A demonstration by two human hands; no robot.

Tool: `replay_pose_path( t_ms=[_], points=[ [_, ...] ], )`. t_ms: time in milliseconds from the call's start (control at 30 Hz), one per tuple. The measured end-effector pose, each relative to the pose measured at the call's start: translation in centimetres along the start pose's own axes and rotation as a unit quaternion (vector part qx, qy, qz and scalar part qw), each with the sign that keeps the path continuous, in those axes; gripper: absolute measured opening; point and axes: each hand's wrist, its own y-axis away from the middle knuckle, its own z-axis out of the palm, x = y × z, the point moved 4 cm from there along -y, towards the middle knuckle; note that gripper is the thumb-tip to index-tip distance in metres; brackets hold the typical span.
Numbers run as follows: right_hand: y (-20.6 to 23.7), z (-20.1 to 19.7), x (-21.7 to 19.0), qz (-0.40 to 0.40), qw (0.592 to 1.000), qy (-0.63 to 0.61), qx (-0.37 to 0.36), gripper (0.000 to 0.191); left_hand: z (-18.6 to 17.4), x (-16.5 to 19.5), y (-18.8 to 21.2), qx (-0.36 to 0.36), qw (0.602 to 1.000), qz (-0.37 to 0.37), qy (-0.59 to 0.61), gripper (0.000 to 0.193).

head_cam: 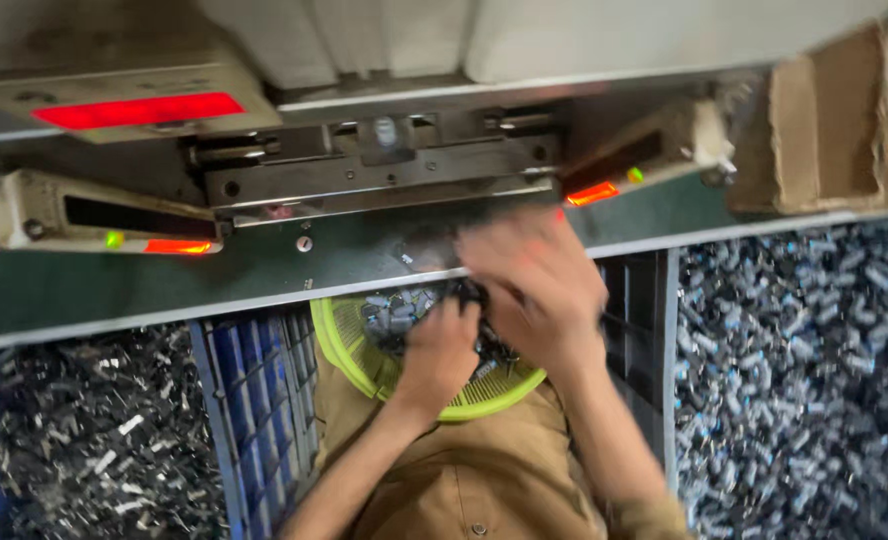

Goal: The person repeatedly picks small cylindrical components from a green basket and places them into a metal jig on a workbench. The person then presses a lever to secure the components and drops the finished keychains into a blue bin.

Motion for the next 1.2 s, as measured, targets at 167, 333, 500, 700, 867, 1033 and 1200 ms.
replay_pose_path(
  t_ms=[167, 333, 500, 700, 867, 1033, 1200],
  points=[
    [10.3, 1.5, 1.5, 0.29, 0.942, -0.159, -0.057, 0.03, -3.3, -3.2, 3.2, 0.0, 0.901, -0.174, 0.398, 0.028],
    [15.9, 4.5, 3.0, 0.466, 0.834, -0.286, -0.073, 0.026, -7.2, -0.7, 2.8, 0.026, 0.912, -0.033, 0.408, 0.023],
    [14.3, 2.8, 2.1, 0.353, 0.902, -0.249, -0.02, 0.025, -9.0, 0.9, 1.1, 0.071, 0.852, -0.006, 0.518, 0.028],
    [12.3, 2.0, 0.7, 0.301, 0.929, -0.215, 0.013, 0.028, -9.4, 1.0, 1.4, 0.118, 0.914, 0.053, 0.384, 0.017],
    [14.8, 3.8, 1.0, 0.314, 0.904, -0.29, 0.028, 0.029, -8.5, 0.1, 2.1, 0.122, 0.911, -0.004, 0.394, 0.012],
    [17.7, 6.9, 4.9, 0.439, 0.675, -0.571, 0.159, 0.027, -9.1, 0.1, 3.4, 0.124, 0.892, -0.043, 0.433, 0.009],
    [14.2, 7.2, 5.5, 0.409, 0.778, -0.462, 0.118, 0.03, -11.1, -1.3, 4.5, 0.235, 0.919, -0.043, 0.313, 0.01]
  ],
)
